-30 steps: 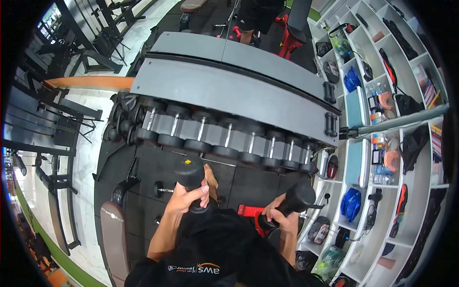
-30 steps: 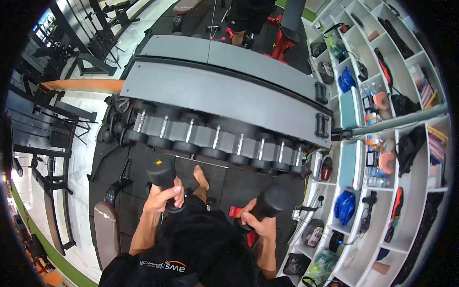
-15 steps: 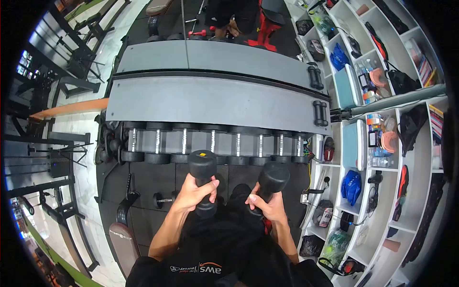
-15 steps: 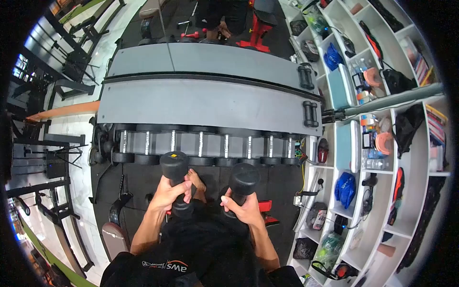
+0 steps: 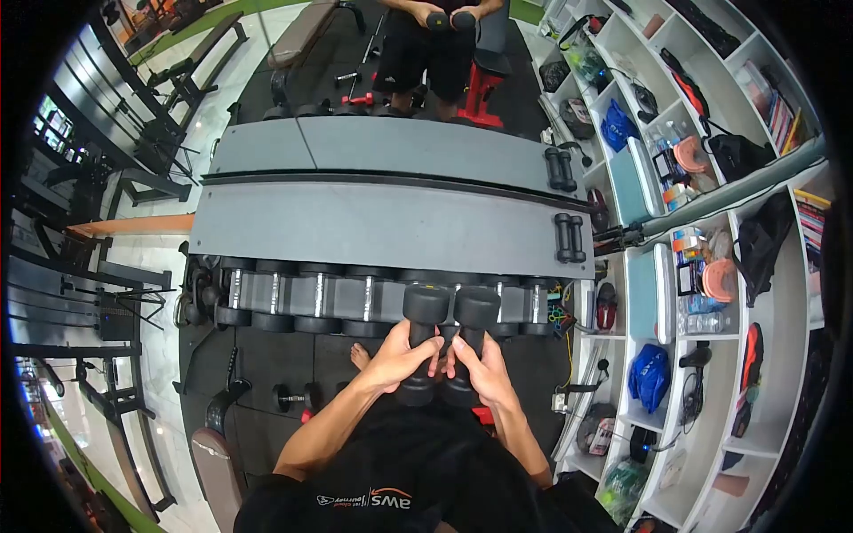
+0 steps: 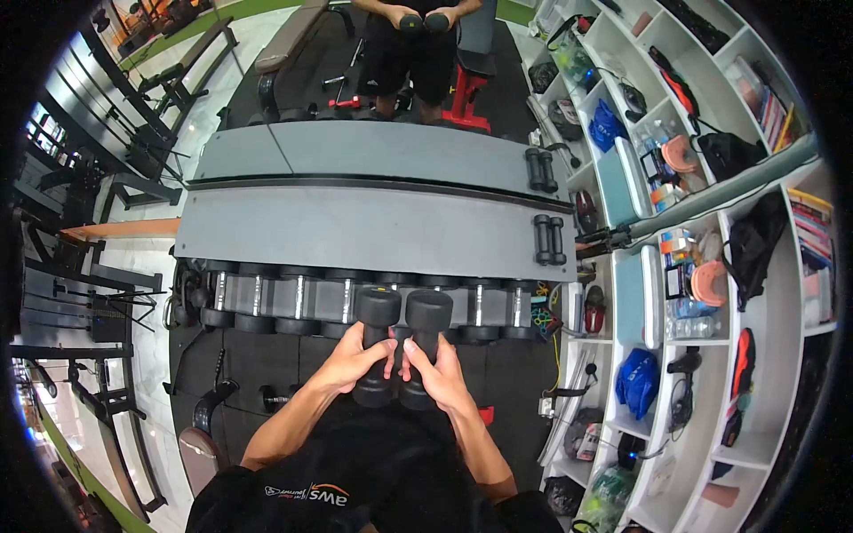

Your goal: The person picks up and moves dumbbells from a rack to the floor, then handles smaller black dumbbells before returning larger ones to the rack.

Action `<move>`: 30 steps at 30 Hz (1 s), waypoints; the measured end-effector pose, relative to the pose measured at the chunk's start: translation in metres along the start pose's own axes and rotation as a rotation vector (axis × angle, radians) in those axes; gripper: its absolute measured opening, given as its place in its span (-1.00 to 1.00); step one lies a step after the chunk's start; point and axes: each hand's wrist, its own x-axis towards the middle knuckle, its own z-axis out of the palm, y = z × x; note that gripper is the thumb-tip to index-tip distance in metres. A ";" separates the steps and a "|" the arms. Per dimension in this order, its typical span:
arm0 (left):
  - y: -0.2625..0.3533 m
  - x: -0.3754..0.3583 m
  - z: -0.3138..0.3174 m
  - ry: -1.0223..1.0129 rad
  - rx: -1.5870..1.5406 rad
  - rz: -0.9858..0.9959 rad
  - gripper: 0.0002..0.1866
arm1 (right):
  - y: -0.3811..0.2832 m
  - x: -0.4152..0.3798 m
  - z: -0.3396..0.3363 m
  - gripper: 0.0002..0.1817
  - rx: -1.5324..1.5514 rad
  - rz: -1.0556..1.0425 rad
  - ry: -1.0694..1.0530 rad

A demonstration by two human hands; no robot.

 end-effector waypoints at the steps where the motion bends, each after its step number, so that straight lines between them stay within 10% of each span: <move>1: -0.001 0.009 0.012 0.008 0.009 0.002 -0.84 | -0.001 0.003 -0.014 -0.81 0.003 0.000 -0.017; 30: -0.038 0.182 0.208 0.009 0.123 0.016 -0.86 | -0.063 0.036 -0.256 -0.75 0.129 0.017 -0.079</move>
